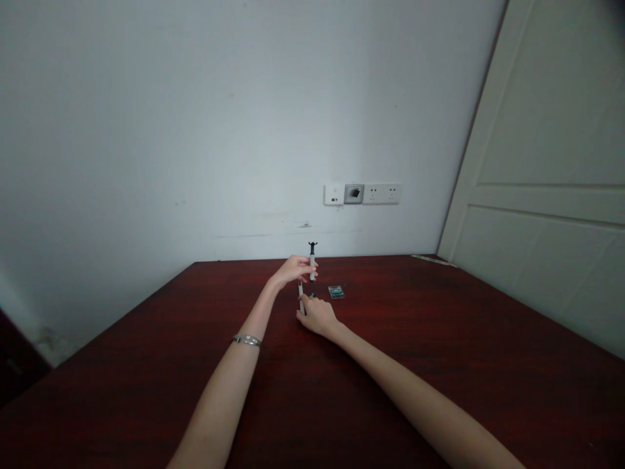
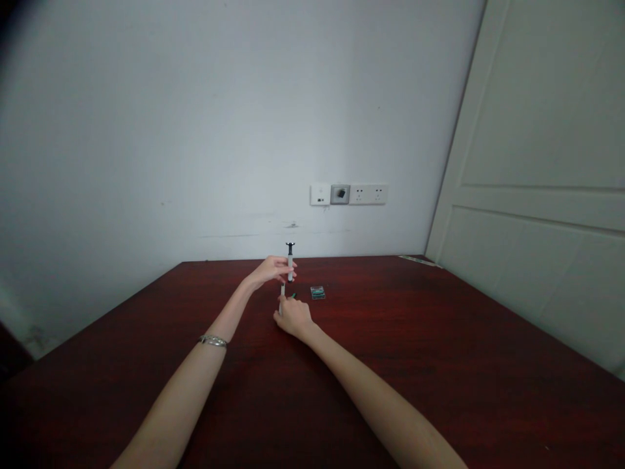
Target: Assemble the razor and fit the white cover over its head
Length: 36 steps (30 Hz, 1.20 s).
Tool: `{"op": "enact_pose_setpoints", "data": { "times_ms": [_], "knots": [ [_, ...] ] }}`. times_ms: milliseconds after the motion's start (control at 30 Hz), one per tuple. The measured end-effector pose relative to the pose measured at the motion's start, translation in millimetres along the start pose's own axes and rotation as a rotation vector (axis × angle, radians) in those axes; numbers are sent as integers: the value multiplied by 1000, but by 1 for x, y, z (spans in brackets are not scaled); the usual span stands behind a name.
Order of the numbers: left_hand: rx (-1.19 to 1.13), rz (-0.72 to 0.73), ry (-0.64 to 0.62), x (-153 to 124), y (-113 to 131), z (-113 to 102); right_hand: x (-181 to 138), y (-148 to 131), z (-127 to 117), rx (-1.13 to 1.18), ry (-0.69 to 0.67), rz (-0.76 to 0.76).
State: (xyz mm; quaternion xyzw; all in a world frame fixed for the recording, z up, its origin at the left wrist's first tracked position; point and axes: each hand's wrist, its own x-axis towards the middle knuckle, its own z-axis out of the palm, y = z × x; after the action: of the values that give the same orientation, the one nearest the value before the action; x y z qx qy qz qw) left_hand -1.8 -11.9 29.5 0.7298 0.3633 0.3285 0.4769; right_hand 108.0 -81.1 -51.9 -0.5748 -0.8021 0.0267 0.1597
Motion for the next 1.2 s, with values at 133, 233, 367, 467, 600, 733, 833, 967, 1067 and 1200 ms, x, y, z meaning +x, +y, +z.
{"op": "enact_pose_setpoints", "data": {
  "times_ms": [133,233,367,467,600,733,833,967,1067,1200],
  "knots": [
    [5,-13,-11,-2,2,-1,-1,0,-1,-13,-18,-35],
    [10,-18,-1,-4,4,-3,-2,1,-1,-2,-8,-28],
    [12,-15,7,-5,5,-7,1,5,-4,64,33,-36],
    [-5,-2,9,-4,3,-9,7,15,-9,157,120,-51],
    [-18,25,10,-3,0,-11,20,41,-20,349,307,-13],
    [-25,29,41,-2,-1,-11,33,77,-35,599,532,79],
    [-32,24,40,-1,-2,-11,38,101,-45,910,589,199],
    [-40,28,13,1,-8,-10,40,123,-59,1277,557,244],
    [-31,9,10,4,-15,-8,42,134,-67,1289,555,166],
    [-14,-7,20,7,-23,-5,47,144,-76,1058,543,0]
  ]
}}
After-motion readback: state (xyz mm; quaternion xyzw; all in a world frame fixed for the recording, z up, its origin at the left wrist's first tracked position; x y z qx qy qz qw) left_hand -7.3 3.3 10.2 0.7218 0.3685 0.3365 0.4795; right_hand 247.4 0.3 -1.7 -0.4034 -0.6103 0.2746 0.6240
